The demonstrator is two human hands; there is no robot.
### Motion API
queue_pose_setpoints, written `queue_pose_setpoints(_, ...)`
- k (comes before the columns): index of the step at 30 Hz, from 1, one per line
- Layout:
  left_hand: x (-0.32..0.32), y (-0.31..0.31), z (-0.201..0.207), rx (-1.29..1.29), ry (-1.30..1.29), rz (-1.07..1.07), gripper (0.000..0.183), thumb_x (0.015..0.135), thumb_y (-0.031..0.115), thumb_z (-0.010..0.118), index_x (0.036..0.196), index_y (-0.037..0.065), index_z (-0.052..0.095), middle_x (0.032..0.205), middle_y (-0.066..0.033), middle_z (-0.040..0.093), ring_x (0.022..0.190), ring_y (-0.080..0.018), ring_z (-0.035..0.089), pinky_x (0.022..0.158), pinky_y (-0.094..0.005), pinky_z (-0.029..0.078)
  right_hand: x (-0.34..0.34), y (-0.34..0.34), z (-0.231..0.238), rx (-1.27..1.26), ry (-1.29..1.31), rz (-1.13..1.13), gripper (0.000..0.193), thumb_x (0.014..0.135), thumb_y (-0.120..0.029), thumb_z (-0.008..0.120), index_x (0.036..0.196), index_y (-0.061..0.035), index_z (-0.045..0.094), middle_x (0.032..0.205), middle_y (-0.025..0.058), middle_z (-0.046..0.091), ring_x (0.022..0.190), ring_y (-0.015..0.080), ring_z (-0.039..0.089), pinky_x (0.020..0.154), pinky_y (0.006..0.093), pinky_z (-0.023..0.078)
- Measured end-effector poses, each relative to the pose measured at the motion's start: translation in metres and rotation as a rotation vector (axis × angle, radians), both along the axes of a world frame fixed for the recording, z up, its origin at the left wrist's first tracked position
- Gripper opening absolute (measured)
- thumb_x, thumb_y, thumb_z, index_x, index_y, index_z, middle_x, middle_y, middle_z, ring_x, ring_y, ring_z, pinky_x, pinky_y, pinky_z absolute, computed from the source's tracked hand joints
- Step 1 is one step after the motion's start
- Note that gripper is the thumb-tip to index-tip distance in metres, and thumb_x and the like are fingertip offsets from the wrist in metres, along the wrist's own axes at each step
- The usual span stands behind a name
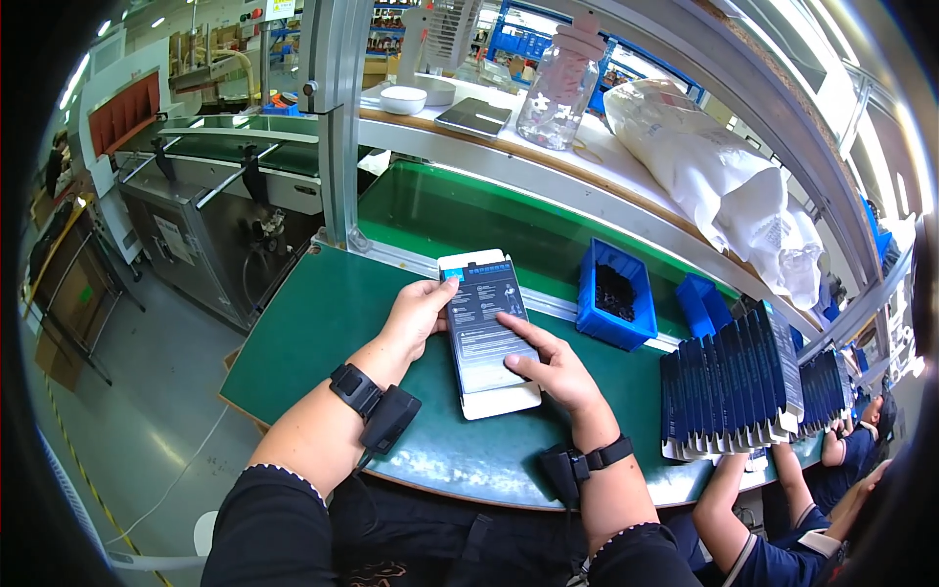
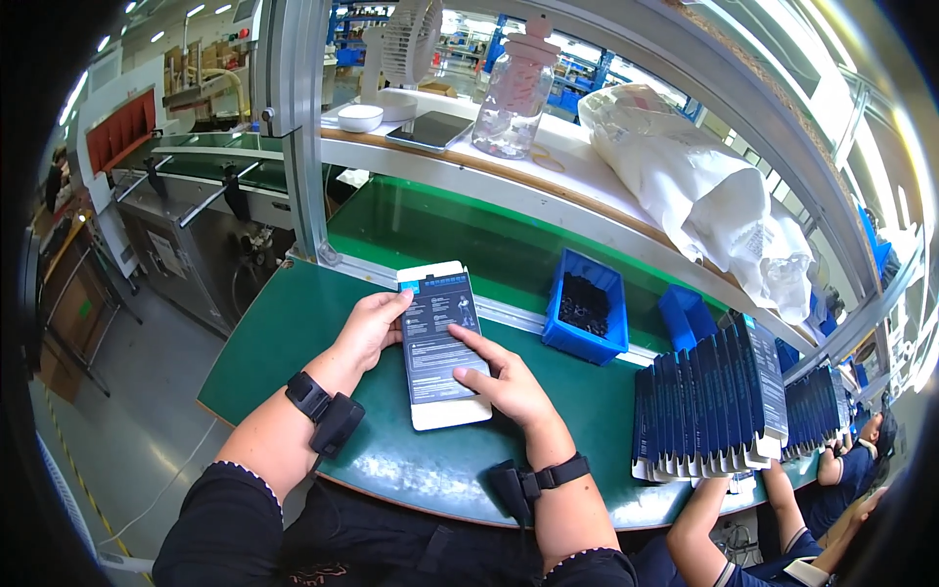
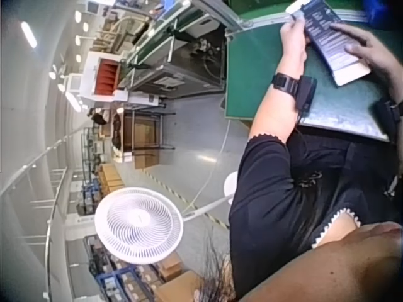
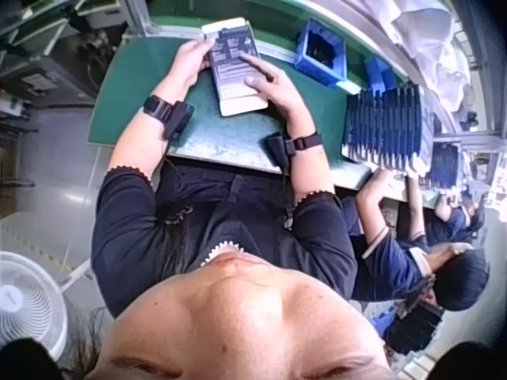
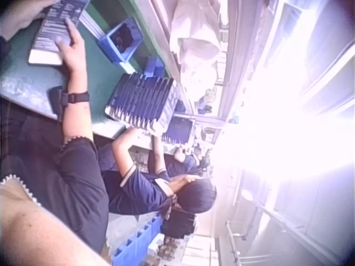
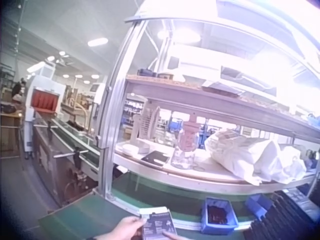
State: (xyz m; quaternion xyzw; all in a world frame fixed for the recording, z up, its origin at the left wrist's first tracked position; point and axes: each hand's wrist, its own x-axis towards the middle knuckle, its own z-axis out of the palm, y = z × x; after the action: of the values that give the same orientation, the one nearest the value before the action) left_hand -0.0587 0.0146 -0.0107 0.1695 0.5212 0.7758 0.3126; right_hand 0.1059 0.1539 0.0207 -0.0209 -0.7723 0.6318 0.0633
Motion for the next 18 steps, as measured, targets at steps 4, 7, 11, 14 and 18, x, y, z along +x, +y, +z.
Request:
queue_pose_setpoints(4, 0.009, 0.0, 0.004, 0.006, -0.012, -0.093, 0.032, 0.087, 0.032, 0.061, 0.096, 0.002, 0.057, 0.089, -0.0072, 0.061, 0.079, -0.0162, 0.06, 0.073, -0.0304, 0.049, -0.002, 0.002, -0.004, -0.155, 0.123, -0.126, 0.065, 0.084, -0.002, 0.058, 0.141, -0.0093, 0.029, 0.116, 0.0113, 0.055, 0.1, 0.0147, 0.054, 0.087, 0.0278, 0.042)
queue_pose_setpoints(7, 0.02, 0.009, 0.001, -0.049, -0.011, -0.189, 0.032, 0.086, 0.033, 0.062, 0.094, 0.003, 0.057, 0.086, -0.006, 0.061, 0.076, -0.0145, 0.059, 0.068, -0.0292, 0.05, -0.001, 0.007, -0.009, -0.18, 0.216, -0.268, 0.066, 0.086, -0.003, 0.056, 0.143, -0.0117, 0.024, 0.102, 0.0123, 0.06, 0.091, 0.0152, 0.058, 0.08, 0.0271, 0.046)
queue_pose_setpoints(11, 0.022, 0.008, -0.001, -0.072, -0.002, -0.299, 0.035, 0.085, 0.032, 0.063, 0.097, 0.001, 0.055, 0.085, -0.0077, 0.062, 0.074, -0.0143, 0.061, 0.063, -0.0276, 0.051, -0.001, 0.007, -0.008, -0.252, 0.187, -0.321, 0.064, 0.085, -0.002, 0.056, 0.141, -0.0057, 0.025, 0.103, 0.0153, 0.061, 0.092, 0.0172, 0.059, 0.081, 0.0282, 0.046)
queue_pose_setpoints(14, 0.027, 0.01, 0.003, -0.041, 0.052, -0.242, 0.042, 0.085, 0.027, 0.064, 0.112, 0.0, 0.044, 0.087, -0.0098, 0.062, 0.073, -0.0139, 0.061, 0.061, -0.0269, 0.05, 0.002, 0.005, -0.005, -0.238, 0.171, -0.347, 0.063, 0.085, -0.002, 0.056, 0.14, -0.0047, 0.026, 0.105, 0.0162, 0.06, 0.095, 0.0181, 0.058, 0.082, 0.0284, 0.046)
queue_pose_setpoints(18, 0.026, 0.009, 0.003, 0.035, 0.163, -0.202, 0.059, 0.084, 0.019, 0.066, 0.127, 0.006, 0.027, 0.085, -0.0111, 0.063, 0.067, -0.0118, 0.059, 0.054, -0.0244, 0.046, -0.001, 0.006, -0.007, -0.309, 0.188, -0.354, 0.067, 0.083, -0.002, 0.057, 0.141, -0.0038, 0.022, 0.107, 0.0179, 0.06, 0.097, 0.0202, 0.058, 0.086, 0.0303, 0.045)
